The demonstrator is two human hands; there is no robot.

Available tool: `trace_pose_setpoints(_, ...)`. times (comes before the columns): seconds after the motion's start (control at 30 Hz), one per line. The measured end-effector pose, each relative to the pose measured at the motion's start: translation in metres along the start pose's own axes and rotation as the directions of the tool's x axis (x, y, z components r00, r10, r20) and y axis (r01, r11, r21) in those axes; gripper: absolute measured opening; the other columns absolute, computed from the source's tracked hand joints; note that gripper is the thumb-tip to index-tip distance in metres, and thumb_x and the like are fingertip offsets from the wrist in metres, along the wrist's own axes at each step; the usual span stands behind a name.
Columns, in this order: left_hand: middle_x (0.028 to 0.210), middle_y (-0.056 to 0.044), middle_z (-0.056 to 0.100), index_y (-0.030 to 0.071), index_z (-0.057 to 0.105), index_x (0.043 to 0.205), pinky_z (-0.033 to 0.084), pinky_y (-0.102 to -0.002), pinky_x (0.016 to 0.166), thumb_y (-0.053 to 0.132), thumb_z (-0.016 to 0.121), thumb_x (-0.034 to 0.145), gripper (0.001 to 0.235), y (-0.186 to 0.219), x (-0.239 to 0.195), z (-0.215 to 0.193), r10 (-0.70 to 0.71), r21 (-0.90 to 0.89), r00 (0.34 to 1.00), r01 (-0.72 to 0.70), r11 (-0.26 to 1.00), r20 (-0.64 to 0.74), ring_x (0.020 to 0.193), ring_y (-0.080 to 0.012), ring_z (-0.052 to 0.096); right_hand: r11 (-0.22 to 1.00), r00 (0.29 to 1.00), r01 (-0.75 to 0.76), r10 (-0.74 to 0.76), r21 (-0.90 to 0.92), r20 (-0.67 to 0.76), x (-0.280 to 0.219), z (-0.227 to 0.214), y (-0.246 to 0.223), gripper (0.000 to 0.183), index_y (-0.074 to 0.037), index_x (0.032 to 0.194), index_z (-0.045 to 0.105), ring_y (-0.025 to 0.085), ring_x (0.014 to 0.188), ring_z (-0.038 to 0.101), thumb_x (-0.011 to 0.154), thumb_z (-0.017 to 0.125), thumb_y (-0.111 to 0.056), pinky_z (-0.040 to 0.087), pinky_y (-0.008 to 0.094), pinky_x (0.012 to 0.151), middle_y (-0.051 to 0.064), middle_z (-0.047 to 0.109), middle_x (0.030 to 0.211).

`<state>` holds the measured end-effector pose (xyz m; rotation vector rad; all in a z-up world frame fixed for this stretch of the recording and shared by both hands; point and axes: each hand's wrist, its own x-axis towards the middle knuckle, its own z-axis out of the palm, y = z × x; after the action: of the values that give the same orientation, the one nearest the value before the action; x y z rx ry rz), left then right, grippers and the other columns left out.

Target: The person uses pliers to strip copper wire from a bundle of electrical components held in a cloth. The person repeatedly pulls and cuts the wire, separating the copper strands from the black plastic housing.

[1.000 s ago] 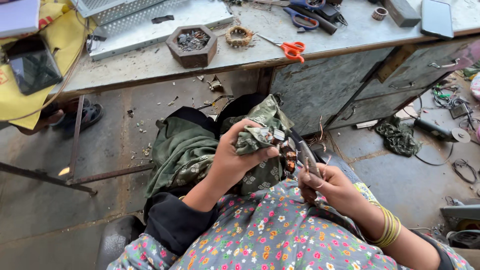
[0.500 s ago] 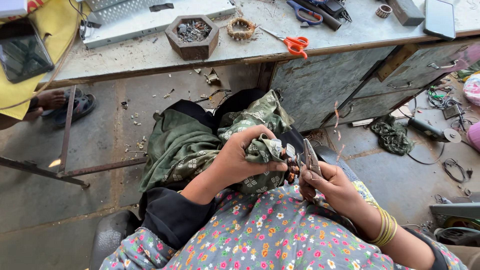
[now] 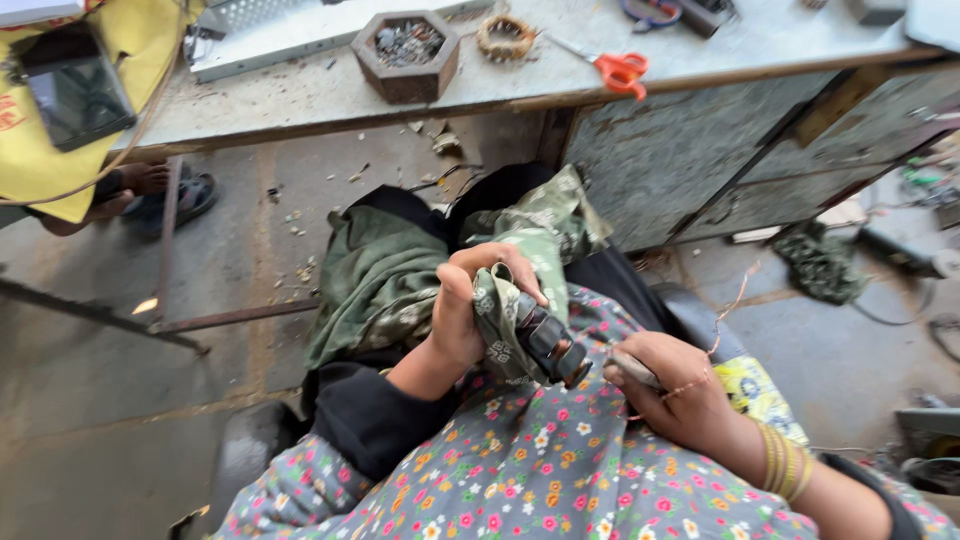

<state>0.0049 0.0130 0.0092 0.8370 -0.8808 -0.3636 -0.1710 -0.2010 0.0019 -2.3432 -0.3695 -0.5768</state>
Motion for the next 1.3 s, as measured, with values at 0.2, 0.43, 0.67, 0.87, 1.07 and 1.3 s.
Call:
trace_pose_setpoints(0.2, 0.073, -0.013, 0.065, -0.002, 0.064, 0.081, 0.049, -0.033, 0.061, 0.09, 0.038, 0.087, 0.096, -0.013, -0.004, -0.012, 0.032, -0.217, 0.985, 0.005, 0.976, 0.17, 0.062, -0.0201, 0.061, 0.995, 0.972, 0.104, -0.099, -0.011, 0.215, 0.018, -0.011, -0.023, 0.037, -0.006, 0.104, 0.067, 0.033, 0.086, 0.067, 0.07, 0.079, -0.014, 0.054, 0.041, 0.076, 0.01, 0.069, 0.092)
trace_pose_setpoints(0.43, 0.063, -0.01, 0.062, -0.002, 0.063, 0.073, 0.046, -0.029, 0.053, 0.095, 0.039, 0.081, 0.1, -0.018, -0.004, -0.015, -0.067, -0.312, 0.936, 0.182, 0.932, 0.346, 0.055, -0.0186, 0.059, 0.995, 0.945, 0.043, -0.07, 0.091, 0.321, 0.02, -0.003, -0.02, 0.04, -0.007, 0.104, 0.068, 0.031, 0.082, 0.068, 0.066, 0.078, -0.011, 0.053, 0.041, 0.072, 0.008, 0.068, 0.089)
trace_pose_setpoints(0.67, 0.075, -0.011, 0.065, -0.001, 0.065, 0.082, 0.05, -0.034, 0.069, 0.087, 0.035, 0.1, 0.094, -0.018, -0.003, 0.006, -0.331, -0.559, 0.943, 0.296, 0.774, 0.041, 0.068, -0.0193, 0.061, 0.905, 0.897, -0.367, 0.283, 0.214, 0.34, 0.001, 0.009, -0.001, 0.019, -0.006, 0.102, 0.073, 0.017, 0.071, 0.07, 0.087, 0.071, -0.018, 0.058, 0.033, 0.063, 0.003, 0.073, 0.082)
trace_pose_setpoints(0.87, 0.093, -0.009, 0.075, 0.006, 0.069, 0.106, 0.061, -0.04, 0.077, 0.073, 0.053, 0.087, 0.072, 0.002, 0.015, 0.031, -0.786, -0.748, 0.613, 0.486, 0.451, -0.076, 0.08, -0.0226, 0.073, 0.428, 0.697, -0.695, 0.596, 0.578, 0.398, -0.002, 0.021, 0.02, 0.033, -0.001, 0.089, 0.064, 0.011, 0.066, 0.051, 0.1, 0.059, -0.032, 0.044, 0.029, 0.059, 0.002, 0.059, 0.073)
trace_pose_setpoints(1.07, 0.098, -0.007, 0.074, 0.005, 0.067, 0.117, 0.06, -0.036, 0.077, 0.045, 0.078, 0.087, 0.052, 0.001, 0.016, 0.037, -0.789, -0.624, 0.57, 0.537, 0.568, -0.228, 0.082, -0.0185, 0.072, 0.26, 0.767, -0.598, 0.46, 0.758, 0.447, -0.005, 0.014, 0.027, 0.042, -0.002, 0.083, 0.055, 0.012, 0.063, 0.043, 0.107, 0.055, -0.037, 0.038, 0.029, 0.058, 0.002, 0.049, 0.069)
trace_pose_setpoints(1.3, 0.099, -0.001, 0.072, 0.005, 0.066, 0.114, 0.056, -0.027, 0.078, 0.034, 0.079, 0.088, 0.041, -0.018, 0.011, 0.03, -0.517, -0.356, 0.737, 0.387, 0.851, -0.436, 0.085, -0.0102, 0.068, 0.41, 0.741, -0.649, 0.53, 0.641, 0.412, -0.012, 0.022, 0.025, 0.036, 0.0, 0.085, 0.059, 0.011, 0.061, 0.043, 0.103, 0.056, -0.032, 0.037, 0.028, 0.055, 0.002, 0.053, 0.071)
